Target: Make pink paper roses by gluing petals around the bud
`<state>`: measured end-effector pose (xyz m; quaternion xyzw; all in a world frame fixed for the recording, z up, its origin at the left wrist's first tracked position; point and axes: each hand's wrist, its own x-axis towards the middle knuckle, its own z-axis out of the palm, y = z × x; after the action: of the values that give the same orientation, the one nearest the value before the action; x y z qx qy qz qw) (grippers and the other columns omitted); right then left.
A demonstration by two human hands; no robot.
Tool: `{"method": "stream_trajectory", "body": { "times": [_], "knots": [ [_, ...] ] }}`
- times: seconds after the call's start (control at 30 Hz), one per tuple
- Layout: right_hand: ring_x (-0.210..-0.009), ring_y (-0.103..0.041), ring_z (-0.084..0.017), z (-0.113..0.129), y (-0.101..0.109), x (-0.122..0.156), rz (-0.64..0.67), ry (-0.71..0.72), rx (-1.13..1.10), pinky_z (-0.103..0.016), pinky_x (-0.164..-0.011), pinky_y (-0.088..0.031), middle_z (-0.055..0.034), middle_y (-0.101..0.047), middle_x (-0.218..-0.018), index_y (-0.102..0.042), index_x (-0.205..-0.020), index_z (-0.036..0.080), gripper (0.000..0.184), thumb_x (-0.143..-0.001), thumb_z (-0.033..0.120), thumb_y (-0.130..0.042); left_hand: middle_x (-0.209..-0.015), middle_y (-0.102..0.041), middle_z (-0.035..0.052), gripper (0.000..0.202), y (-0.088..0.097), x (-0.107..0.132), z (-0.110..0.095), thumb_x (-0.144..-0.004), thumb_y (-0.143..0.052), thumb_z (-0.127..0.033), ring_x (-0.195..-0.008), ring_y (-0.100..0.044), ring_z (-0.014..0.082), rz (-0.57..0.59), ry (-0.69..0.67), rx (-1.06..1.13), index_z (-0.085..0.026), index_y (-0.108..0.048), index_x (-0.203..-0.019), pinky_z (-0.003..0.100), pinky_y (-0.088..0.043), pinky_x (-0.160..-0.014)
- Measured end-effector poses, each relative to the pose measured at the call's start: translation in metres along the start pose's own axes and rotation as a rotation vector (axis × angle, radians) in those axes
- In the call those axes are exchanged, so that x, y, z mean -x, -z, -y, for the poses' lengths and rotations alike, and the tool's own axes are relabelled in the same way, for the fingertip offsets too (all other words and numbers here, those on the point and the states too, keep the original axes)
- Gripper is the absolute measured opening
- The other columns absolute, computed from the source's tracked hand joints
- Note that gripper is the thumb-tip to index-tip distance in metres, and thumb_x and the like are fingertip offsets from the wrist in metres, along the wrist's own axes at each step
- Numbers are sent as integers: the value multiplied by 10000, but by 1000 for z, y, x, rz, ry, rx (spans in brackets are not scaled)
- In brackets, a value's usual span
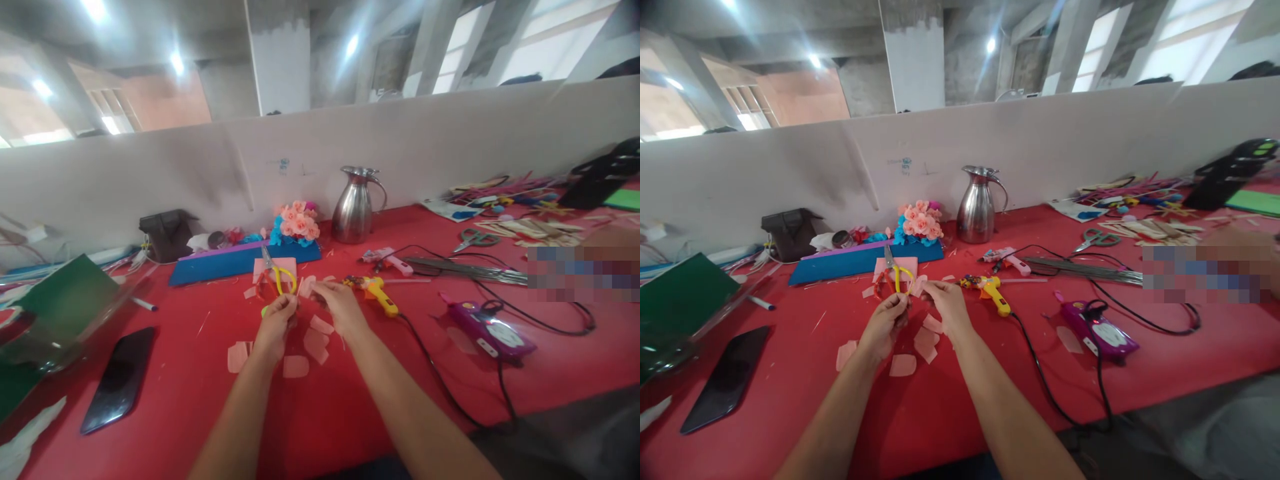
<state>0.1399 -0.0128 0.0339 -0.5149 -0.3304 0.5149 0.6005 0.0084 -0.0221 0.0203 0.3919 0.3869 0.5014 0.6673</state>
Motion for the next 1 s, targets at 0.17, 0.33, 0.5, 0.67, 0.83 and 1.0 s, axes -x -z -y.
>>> {"method": "stream_trajectory", "body": {
  "times": [0.17, 0.33, 0.5, 0.67, 0.83, 1.0],
  "knots": [
    [-504, -525, -107, 4, -2, 4, 6, 4, 15, -226, -513, -362, -12, -608, -515, -651, -542, 149, 196, -553, 339, -697, -603, -467, -48, 326, -2, 1, 1, -624, -713, -390, -439, -302, 18, -26, 23, -26, -152, -494, -664, 174, -226, -437],
    [-500, -523, -109, 3, -2, 5, 18, 12, 25, -225, -499, -366, -15, -609, -525, -648, -555, 150, 189, -568, 335, -684, -624, -443, -59, 315, -1, 0, 2, -623, -714, -388, -454, -320, 22, -40, 2, -49, -158, -516, -708, 176, -242, -441],
    [-514, -529, -104, 3, -3, 7, 42, -14, 25, -216, -497, -360, -25, -633, -569, -669, -599, 146, 192, -590, 338, -671, -620, -438, -59, 295, 0, -2, 3, -631, -713, -377, -460, -322, 20, -57, 8, -32, -148, -557, -732, 169, -253, -448],
    [-509, -516, -88, 4, -5, 10, 59, -40, 19, -203, -486, -335, -21, -634, -573, -671, -603, 143, 215, -602, 357, -670, -609, -466, -58, 307, 0, -1, 3, -611, -725, -387, -455, -330, 19, -93, 15, -32, -145, -584, -738, 171, -252, -451],
    [-507, -513, -85, 5, -6, 11, 65, -54, 5, -199, -480, -336, -31, -643, -596, -666, -595, 139, 218, -597, 357, -671, -579, -459, -59, 291, 0, -1, 2, -623, -712, -384, -436, -333, 22, -99, 0, -70, -146, -591, -738, 178, -241, -445],
    [-509, -506, -81, 7, -7, 14, 78, -57, 1, -191, -482, -345, -29, -634, -598, -651, -583, 143, 205, -599, 347, -670, -578, -470, -51, 279, 0, 0, 2, -618, -712, -375, -444, -353, 29, -101, -16, -95, -149, -594, -733, 180, -256, -453]
  ]
}}
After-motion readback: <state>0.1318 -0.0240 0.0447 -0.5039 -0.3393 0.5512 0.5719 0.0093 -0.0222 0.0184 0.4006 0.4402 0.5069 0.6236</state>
